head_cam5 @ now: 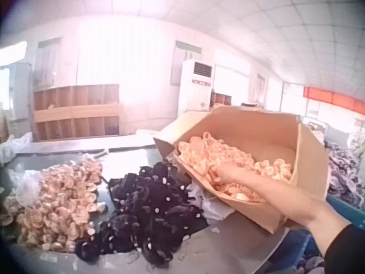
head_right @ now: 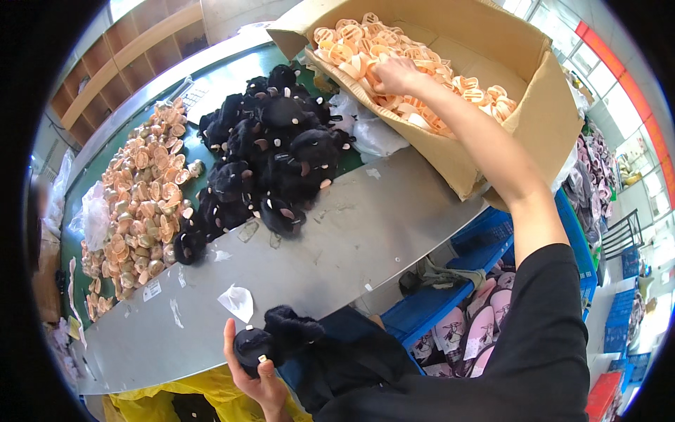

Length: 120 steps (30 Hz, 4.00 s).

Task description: The person repeatedly picks up small black plush toys from a metal table, opens them, and inserts small white stuffing pieces by hand. The person then closes the toys and places them back on the table. The process is repeated for multiple toys in a repetitive assembly-line manner.

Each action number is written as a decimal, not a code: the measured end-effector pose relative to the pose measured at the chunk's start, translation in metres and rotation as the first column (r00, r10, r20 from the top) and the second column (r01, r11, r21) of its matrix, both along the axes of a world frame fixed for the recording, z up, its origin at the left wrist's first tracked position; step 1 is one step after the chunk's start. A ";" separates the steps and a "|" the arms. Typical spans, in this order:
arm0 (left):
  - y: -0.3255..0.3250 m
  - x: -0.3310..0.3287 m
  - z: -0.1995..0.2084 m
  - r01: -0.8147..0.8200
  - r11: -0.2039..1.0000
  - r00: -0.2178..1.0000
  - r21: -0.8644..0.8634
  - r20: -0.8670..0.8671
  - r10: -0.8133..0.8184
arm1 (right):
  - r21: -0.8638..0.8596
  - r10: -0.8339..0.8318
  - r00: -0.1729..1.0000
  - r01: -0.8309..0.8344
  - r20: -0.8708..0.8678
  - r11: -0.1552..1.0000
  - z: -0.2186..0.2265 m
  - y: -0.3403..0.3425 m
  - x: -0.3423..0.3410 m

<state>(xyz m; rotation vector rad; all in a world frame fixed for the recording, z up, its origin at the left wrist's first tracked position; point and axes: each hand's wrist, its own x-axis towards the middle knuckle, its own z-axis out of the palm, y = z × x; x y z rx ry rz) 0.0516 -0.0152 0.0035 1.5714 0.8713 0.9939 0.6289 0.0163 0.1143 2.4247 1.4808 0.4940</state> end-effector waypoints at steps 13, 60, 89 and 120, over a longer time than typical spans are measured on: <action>0.013 0.008 0.018 0.019 0.966 0.994 -0.259 0.105 0.008 | 0.404 0.285 0.957 -0.238 -0.059 0.883 0.039 -0.013 -0.035; 0.002 0.005 0.006 -0.093 0.996 0.996 -0.003 -0.013 0.093 | 0.843 0.847 -0.044 0.074 -0.530 0.532 -0.077 -0.027 -0.432; 0.026 -0.008 -0.004 0.262 0.781 0.828 -0.567 0.548 0.120 | 0.618 0.686 -0.197 0.314 -0.700 0.721 -0.113 -0.049 -0.440; 0.028 0.002 -0.027 0.029 0.987 1.000 0.159 0.003 -0.030 | 0.784 0.648 0.457 0.224 -0.609 0.578 -0.130 0.000 -0.437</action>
